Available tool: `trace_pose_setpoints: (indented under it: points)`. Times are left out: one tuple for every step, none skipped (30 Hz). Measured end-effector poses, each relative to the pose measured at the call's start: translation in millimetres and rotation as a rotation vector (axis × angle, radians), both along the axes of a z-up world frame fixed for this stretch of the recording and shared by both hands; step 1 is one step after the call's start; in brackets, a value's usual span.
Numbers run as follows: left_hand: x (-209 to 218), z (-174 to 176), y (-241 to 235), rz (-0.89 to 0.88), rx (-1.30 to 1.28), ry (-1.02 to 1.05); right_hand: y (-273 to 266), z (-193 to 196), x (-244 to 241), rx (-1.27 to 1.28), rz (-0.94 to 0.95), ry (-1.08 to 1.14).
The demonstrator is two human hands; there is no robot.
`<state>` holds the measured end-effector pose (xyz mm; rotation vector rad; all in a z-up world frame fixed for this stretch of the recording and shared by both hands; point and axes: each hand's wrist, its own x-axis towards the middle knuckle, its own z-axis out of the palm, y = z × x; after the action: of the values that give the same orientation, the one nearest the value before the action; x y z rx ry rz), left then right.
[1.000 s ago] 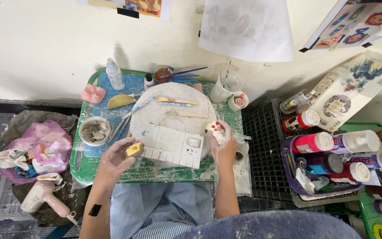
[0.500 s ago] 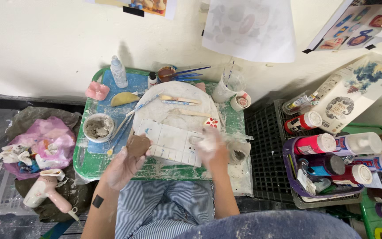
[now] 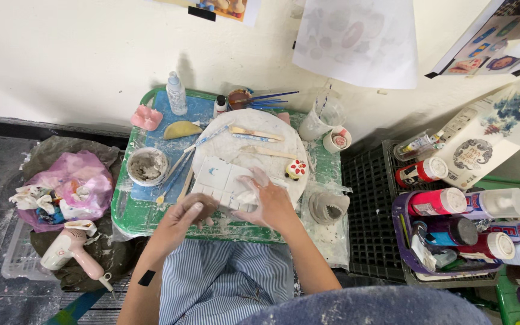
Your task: The person wipes small pottery figurines, then uses a brush to apply paint from a palette to a toast-shaped piece and a mushroom figurine.
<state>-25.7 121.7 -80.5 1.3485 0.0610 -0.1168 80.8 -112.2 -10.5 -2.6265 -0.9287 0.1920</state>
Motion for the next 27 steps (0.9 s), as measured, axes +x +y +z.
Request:
trace_pose_setpoints:
  points:
    - [-1,-1,-1,-0.028,0.032,0.017,0,0,0,0.031,-0.01,0.008]
    - [-2,-1,-2,-0.055,0.065,0.032,0,0,1,0.024,-0.015,0.006]
    - [-2,-1,-4,-0.083,0.097,0.048,1,1,1,0.017,-0.02,0.003]
    - [-3,-1,-5,-0.085,0.077,0.054,2,2,2,0.012,-0.024,0.0]
    - [-3,-1,-5,-0.087,0.058,0.059,3,4,2,0.027,-0.022,0.001]
    - [-2,-1,-5,-0.089,0.037,0.064,3,6,3,0.041,-0.019,0.002]
    - [-2,0,-6,-0.086,0.026,0.042,4,8,3,0.055,-0.017,0.002]
    - [-1,-1,-6,-0.081,0.016,0.018,5,10,4,0.058,-0.022,0.009]
    - [0,-1,-6,-0.076,0.006,-0.005,6,11,4,0.061,-0.026,0.015]
    - [-1,-1,-6,-0.077,-0.006,0.009,7,13,3,0.065,-0.033,0.023]
    - [-1,-1,-6,-0.077,-0.018,0.022,8,14,2,0.062,-0.039,0.035]
    - [0,-1,-6,-0.076,-0.03,0.031,9,15,3,0.059,-0.044,0.043]
    - [0,-1,-6,-0.077,-0.056,0.016,9,15,4,0.057,-0.048,0.051]
    - [-1,-1,-6,-0.078,-0.081,0.003,9,15,4,0.082,-0.043,0.057]
    - [-2,-2,-6,-0.079,-0.107,-0.011,8,13,6,0.106,-0.038,0.063]
    - [-2,-2,-6,-0.071,-0.088,-0.02,7,10,7,0.13,-0.034,0.07]
    - [-2,-4,-8,-0.064,-0.069,-0.028,6,5,8,0.141,-0.028,0.053]
    - [-2,-5,-9,-0.057,-0.05,-0.037,4,0,9,0.151,-0.024,0.037]
    - [-2,-7,-10,-0.051,-0.042,-0.053,1,-6,11,0.16,-0.02,0.02]
    - [-3,-10,-10,-0.046,-0.033,-0.068,-2,-13,12,0.208,-0.029,0.038]
    - [-3,-13,-10,-0.041,-0.023,-0.084,-5,-20,15,0.255,-0.037,0.057]
    - [-4,-16,-10,-0.009,-0.017,-0.032,-7,-26,16,0.303,-0.046,0.077]
    - [-5,-20,-9,0.023,-0.01,0.02,-10,-32,19,0.27,-0.11,0.101]
    - [-3,-24,-7,0.052,0.0,0.069,-10,-36,24,0.241,-0.177,0.121]
    - [-3,-28,-6,0.042,-0.008,0.021,-9,-39,27,0.211,-0.243,0.142]
    - [-4,-32,-7,0.039,-0.021,-0.027,-8,-41,28,0.21,-0.193,0.023]
    - [-5,-36,-8,0.035,-0.033,-0.074,-4,-41,27,0.209,-0.143,-0.096]
